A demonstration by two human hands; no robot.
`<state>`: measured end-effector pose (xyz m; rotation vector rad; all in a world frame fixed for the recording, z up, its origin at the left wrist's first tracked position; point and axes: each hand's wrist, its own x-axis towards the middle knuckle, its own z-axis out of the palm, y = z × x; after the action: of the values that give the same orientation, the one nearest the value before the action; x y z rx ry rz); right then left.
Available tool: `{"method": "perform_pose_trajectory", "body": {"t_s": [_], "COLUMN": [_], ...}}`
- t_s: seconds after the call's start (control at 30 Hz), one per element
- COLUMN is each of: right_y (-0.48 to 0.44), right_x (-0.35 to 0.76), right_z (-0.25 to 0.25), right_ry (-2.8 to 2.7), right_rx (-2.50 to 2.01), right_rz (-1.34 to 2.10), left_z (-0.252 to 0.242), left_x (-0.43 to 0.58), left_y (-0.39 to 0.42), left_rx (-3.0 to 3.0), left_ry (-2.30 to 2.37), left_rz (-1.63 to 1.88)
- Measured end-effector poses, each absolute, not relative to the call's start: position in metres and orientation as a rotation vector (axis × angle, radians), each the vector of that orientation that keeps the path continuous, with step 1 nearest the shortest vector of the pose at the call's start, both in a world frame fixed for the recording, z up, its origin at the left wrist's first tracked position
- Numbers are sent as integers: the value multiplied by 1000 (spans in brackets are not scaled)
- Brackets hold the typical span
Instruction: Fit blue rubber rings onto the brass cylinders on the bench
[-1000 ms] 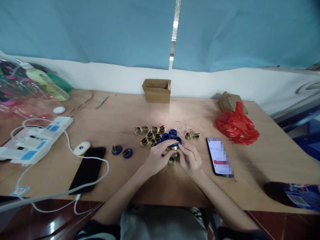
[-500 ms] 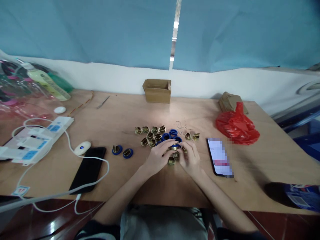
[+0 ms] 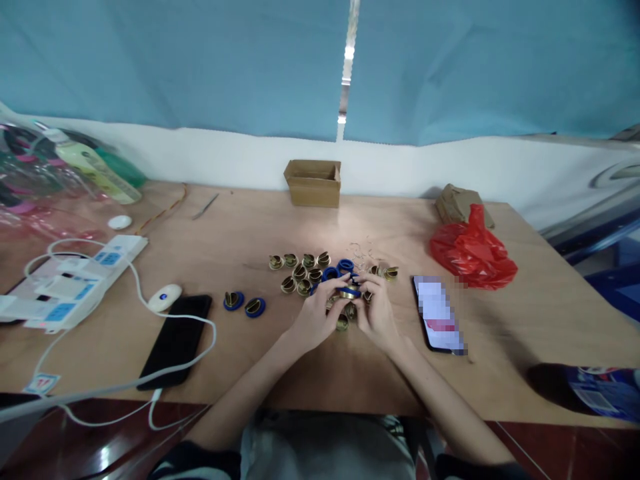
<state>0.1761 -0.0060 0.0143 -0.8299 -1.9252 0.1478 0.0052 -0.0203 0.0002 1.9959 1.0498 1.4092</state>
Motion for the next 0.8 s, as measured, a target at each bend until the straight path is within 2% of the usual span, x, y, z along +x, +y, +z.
{"method": "perform_pose_trajectory", "body": {"t_s": [0.2,0.43,0.8], "right_y": [-10,-15,-18], "right_x": [176,172,172], "right_z": [11,14,9], "right_ry": [-1864,-1814,-1784], "right_rx": [-824,-810,-909], "right_rz": [186,182,438], "left_z": [0,-1,13], "left_x": [6,5,5], "left_y": [-17,-17,-23], "left_rx": [2229,2105,2196], "left_ry": [1076,1266,1192], "left_rz": [1539,1618,1738]}}
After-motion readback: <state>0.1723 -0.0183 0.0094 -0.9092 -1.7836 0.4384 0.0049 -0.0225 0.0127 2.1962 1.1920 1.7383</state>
